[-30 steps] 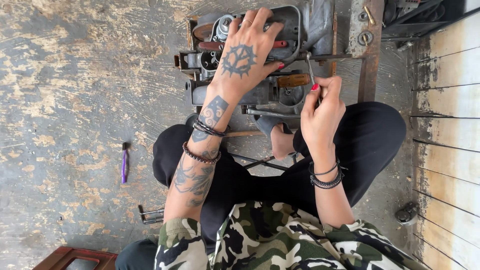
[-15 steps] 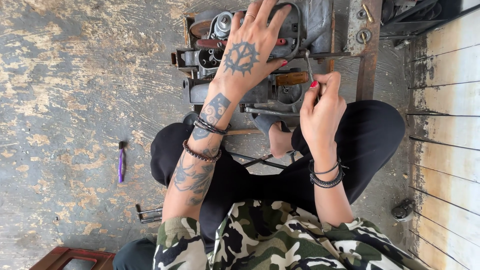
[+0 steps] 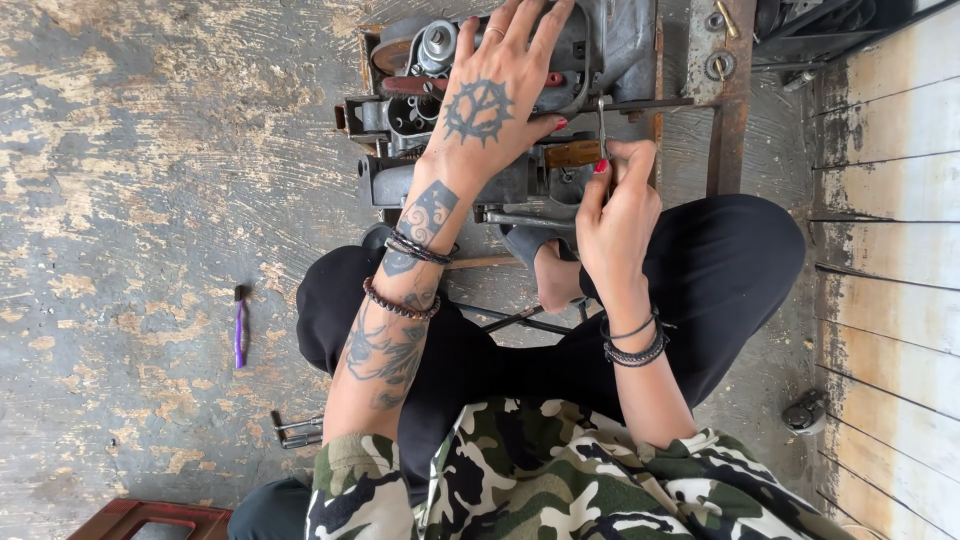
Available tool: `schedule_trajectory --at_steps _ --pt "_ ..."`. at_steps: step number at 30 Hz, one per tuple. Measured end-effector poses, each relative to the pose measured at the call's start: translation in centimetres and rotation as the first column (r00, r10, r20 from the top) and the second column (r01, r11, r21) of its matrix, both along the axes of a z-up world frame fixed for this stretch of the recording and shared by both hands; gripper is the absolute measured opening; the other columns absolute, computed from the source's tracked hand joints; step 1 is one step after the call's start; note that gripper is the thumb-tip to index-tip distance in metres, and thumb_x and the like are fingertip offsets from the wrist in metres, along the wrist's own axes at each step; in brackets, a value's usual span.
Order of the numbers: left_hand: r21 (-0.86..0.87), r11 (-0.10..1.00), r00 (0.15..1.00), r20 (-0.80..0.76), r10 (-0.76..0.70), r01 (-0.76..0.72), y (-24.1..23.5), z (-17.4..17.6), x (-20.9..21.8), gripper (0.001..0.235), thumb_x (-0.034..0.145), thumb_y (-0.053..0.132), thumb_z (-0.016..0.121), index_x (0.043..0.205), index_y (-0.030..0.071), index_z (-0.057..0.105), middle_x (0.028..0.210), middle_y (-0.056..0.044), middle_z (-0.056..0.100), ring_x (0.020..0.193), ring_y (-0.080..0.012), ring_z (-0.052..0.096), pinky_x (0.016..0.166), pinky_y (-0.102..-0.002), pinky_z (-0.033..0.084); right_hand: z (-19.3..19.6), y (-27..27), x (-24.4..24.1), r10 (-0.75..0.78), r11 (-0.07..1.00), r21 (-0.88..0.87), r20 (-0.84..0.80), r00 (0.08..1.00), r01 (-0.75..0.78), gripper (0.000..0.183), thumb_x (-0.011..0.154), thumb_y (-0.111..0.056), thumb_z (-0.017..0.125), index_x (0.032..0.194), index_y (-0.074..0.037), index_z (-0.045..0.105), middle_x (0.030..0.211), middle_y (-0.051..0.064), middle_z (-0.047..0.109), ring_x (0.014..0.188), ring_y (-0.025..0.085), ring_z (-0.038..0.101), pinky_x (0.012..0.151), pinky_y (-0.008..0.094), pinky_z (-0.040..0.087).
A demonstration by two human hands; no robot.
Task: Repairing and cleaning motorcycle engine components using various tools
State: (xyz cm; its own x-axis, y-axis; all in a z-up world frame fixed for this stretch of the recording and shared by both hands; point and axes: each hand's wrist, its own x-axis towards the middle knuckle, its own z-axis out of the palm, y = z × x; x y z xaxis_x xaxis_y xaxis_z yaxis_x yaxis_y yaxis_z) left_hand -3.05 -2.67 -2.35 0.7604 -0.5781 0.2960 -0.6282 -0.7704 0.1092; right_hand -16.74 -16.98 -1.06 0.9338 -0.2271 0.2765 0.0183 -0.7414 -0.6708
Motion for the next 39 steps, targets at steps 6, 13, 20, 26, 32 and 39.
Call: schedule_trajectory --at_steps 6,13,20,26,32,39 --pt "0.015 1.0 1.0 0.003 0.014 -0.014 -0.1 0.0 0.2 0.113 0.09 0.059 0.1 0.162 0.012 0.026 0.163 -0.012 0.035 0.15 -0.0339 0.039 0.113 -0.054 0.045 -1.3 0.1 0.3 -0.013 0.999 0.053 0.114 0.993 0.007 0.008 0.104 0.006 0.042 0.108 -0.001 0.044 0.079 0.012 0.056 0.066 0.029 0.056 0.066 0.039 0.043" --pt "0.0 1.0 1.0 0.015 0.003 -0.003 0.2 0.4 0.1 0.113 0.089 0.065 0.099 0.16 0.011 0.029 0.161 -0.013 0.036 0.146 -0.034 0.044 0.112 -0.053 0.045 0.1 -1.0 0.3 0.034 0.999 -0.029 -0.084 0.996 -0.037 0.013 0.104 0.002 0.043 0.115 -0.004 0.04 0.079 0.016 0.066 0.069 0.046 0.064 0.061 0.049 0.043" --pt "-0.011 1.0 1.0 0.004 -0.014 0.014 -0.1 0.5 0.3 0.122 0.096 0.093 0.087 0.161 0.008 0.029 0.16 -0.014 0.031 0.147 -0.0363 0.038 0.116 -0.062 0.039 -0.3 -1.4 2.6 -0.091 0.972 -0.233 -0.436 0.896 -0.014 0.017 0.107 -0.012 0.039 0.109 -0.003 0.054 0.081 0.033 0.066 0.076 0.062 0.06 0.059 0.068 0.04" --pt "-0.036 0.998 0.998 0.003 0.056 -0.056 -1.9 0.0 -0.4 0.099 0.111 0.086 0.045 0.158 0.0 0.037 0.161 -0.022 0.031 0.15 -0.0414 0.032 0.124 -0.06 0.028 -0.9 -0.7 2.8 -0.084 0.989 -0.144 -0.378 0.922 0.031 0.017 0.109 -0.012 0.037 0.103 -0.001 0.049 0.064 0.021 0.059 0.055 0.051 0.056 0.048 0.057 0.035" --pt "0.007 1.0 1.0 0.005 -0.005 0.005 -1.8 0.3 0.3 0.099 0.113 0.082 0.039 0.156 -0.007 0.032 0.159 -0.028 0.034 0.149 -0.0431 0.032 0.125 -0.054 0.028 -2.7 -1.7 2.6 -0.034 0.989 -0.146 -0.242 0.97 -0.001 0.015 0.109 -0.012 0.039 0.101 -0.003 0.048 0.062 0.021 0.056 0.055 0.052 0.052 0.05 0.055 0.031" --pt "0.133 0.991 0.993 0.109 -0.046 0.031 -1.6 -0.4 0.9 0.097 0.119 0.079 0.051 0.155 -0.008 0.03 0.156 -0.026 0.039 0.144 -0.0422 0.04 0.119 -0.053 0.038 -3.8 -1.8 2.4 -0.027 0.995 -0.101 -0.2 0.979 0.007 0.02 0.111 -0.016 0.037 0.104 -0.002 0.049 0.056 0.017 0.05 0.046 0.044 0.047 0.047 0.05 0.03"
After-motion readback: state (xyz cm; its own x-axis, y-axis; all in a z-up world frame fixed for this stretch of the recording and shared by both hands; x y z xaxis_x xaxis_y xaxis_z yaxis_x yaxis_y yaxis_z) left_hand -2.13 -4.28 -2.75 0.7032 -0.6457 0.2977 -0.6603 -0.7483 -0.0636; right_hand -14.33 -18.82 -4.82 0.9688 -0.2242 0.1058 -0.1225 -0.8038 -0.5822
